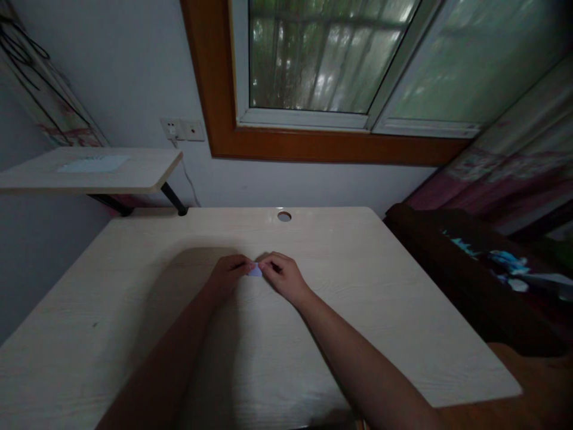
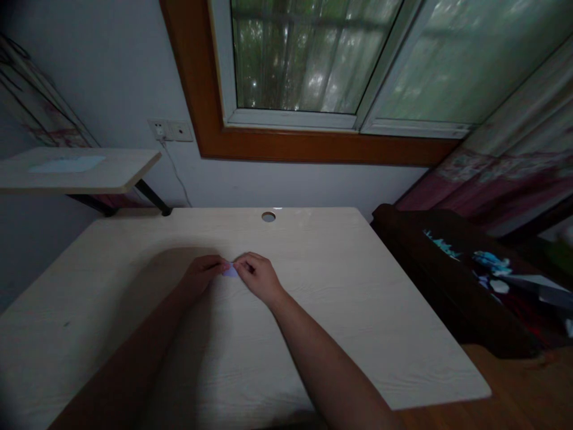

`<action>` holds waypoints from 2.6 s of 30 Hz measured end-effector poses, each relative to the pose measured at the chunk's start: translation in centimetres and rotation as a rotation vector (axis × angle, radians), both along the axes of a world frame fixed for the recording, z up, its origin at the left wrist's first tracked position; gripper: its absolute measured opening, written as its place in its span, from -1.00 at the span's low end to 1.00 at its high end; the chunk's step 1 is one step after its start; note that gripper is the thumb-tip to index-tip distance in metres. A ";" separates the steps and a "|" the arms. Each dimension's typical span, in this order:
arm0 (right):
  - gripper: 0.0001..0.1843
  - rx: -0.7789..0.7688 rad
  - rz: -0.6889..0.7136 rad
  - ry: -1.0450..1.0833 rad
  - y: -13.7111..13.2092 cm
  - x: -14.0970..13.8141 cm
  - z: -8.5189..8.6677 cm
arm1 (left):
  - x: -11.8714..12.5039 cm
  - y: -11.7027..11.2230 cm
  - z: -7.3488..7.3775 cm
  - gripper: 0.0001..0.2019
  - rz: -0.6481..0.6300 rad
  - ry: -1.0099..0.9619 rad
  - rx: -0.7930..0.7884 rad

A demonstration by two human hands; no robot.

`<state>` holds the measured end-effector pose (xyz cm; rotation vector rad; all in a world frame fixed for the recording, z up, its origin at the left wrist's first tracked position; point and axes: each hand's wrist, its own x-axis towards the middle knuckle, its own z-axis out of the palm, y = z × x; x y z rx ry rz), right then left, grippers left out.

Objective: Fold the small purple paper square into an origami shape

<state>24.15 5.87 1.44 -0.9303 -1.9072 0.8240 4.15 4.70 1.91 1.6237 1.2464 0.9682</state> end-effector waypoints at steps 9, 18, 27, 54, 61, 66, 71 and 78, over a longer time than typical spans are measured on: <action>-0.84 -0.028 -0.055 0.014 -0.4 0.1 0.0 | 0.0 -0.3 -0.1 -0.71 -0.010 0.035 0.048; -0.79 -0.110 -0.198 0.074 -0.5 0.3 -0.5 | 0.6 -0.6 0.5 -0.72 0.005 0.121 0.013; -0.78 -0.129 -0.193 0.019 -1.5 0.0 0.0 | 0.8 -1.3 1.0 -0.72 0.083 0.038 -0.100; -0.77 -0.249 -0.025 0.101 -7.8 1.1 -0.2 | 0.9 -7.6 1.5 -0.71 -0.033 0.107 -0.146; -0.75 -0.153 0.023 0.049 -8.0 1.1 0.5 | 0.7 -7.7 1.5 -0.68 -0.041 -0.018 -0.188; -0.71 -0.169 -0.003 0.033 -8.0 1.0 0.4 | 0.7 -7.8 1.8 -0.66 -0.020 -0.065 -0.202; -0.72 -0.174 -0.018 0.041 -8.0 0.9 0.4 | 0.6 -7.6 1.7 -0.61 -0.048 -0.046 -0.189; -0.71 -0.220 -0.059 0.071 -8.1 1.0 0.3 | 0.7 -7.4 1.6 -0.60 -0.004 0.025 -0.156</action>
